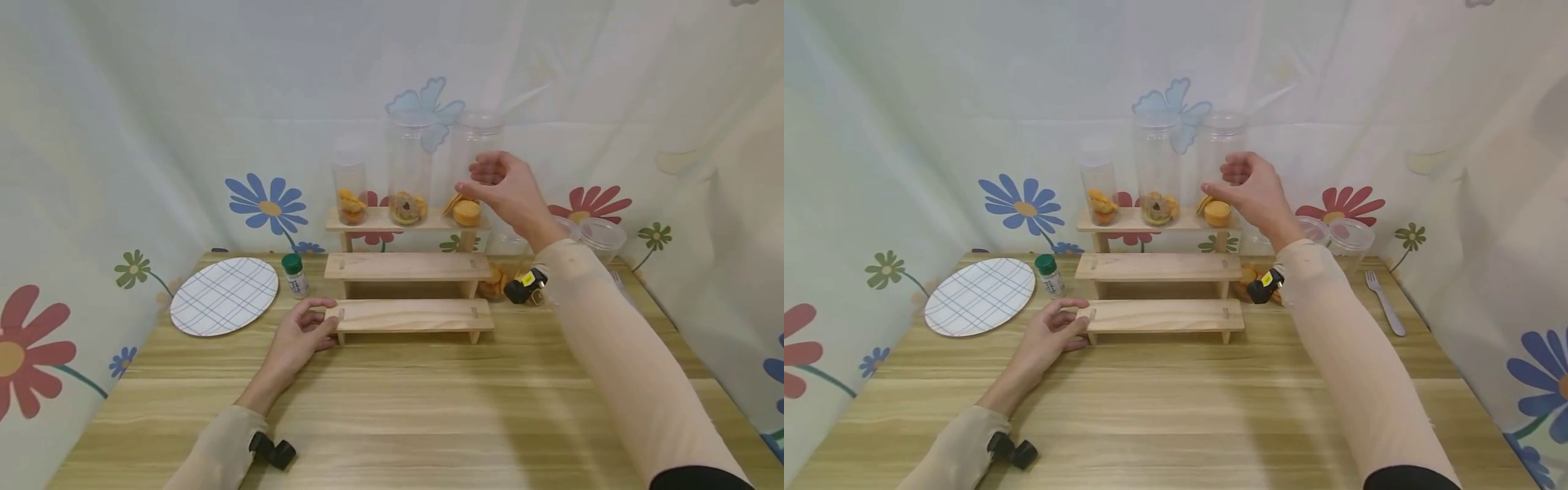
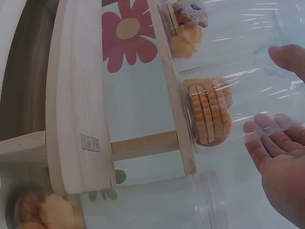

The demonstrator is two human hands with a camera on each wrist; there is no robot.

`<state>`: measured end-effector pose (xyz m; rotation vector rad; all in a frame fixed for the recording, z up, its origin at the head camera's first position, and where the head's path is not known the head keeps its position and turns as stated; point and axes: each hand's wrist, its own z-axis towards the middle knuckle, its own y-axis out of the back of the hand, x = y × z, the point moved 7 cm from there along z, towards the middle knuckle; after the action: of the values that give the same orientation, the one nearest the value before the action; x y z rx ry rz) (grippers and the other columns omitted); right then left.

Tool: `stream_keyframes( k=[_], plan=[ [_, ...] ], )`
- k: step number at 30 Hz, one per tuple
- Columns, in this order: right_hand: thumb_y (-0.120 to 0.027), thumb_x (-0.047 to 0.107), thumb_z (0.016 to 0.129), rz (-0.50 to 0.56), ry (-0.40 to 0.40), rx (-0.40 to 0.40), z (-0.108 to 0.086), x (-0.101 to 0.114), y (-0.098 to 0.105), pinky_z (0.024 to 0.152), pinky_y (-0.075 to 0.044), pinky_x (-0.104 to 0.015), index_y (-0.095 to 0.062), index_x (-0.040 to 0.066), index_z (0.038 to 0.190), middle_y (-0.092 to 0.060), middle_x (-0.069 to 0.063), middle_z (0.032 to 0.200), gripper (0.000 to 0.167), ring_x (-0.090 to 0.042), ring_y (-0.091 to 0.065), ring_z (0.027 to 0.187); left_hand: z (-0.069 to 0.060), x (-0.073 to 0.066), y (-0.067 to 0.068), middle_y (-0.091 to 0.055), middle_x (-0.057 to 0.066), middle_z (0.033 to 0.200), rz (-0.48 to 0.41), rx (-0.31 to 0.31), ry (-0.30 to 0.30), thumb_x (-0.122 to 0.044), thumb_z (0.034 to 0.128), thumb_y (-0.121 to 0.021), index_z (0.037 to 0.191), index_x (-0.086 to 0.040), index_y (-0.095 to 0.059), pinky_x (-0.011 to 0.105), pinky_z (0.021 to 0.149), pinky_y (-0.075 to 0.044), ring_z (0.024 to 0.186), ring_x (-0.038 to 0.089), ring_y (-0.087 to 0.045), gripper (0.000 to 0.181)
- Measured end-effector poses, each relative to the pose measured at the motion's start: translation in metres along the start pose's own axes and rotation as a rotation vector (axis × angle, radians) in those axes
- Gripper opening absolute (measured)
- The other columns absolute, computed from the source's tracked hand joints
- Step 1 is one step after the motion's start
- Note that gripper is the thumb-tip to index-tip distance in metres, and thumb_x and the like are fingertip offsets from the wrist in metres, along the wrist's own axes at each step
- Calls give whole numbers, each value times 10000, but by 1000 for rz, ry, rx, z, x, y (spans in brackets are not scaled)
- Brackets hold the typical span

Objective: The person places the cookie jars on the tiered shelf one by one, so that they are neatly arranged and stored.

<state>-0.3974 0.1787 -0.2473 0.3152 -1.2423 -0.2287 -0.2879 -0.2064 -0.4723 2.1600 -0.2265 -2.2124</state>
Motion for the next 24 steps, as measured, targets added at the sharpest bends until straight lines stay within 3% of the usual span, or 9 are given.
stream_keyframes(
  k=[9,24],
  plan=[
    [-856,326,1008,-40,-49,21,3,-3,0,1223,-529,-428,-479,40,1606,-595,-152,1576,763,-296,-579,1415,0,1,-1,-715,192,1135,4,4,-6,-202,1086,-772,1436,-89,-658,427,871,-714,1048,275,-765,385],
    [-820,329,1032,-23,-62,55,1,-7,-3,1273,-473,-471,-400,39,1671,-520,-164,1654,819,-313,-509,1510,1,2,0,-714,191,1130,5,-6,-1,-189,1085,-770,1434,-81,-661,420,863,-715,1032,246,-770,381]
  ],
)
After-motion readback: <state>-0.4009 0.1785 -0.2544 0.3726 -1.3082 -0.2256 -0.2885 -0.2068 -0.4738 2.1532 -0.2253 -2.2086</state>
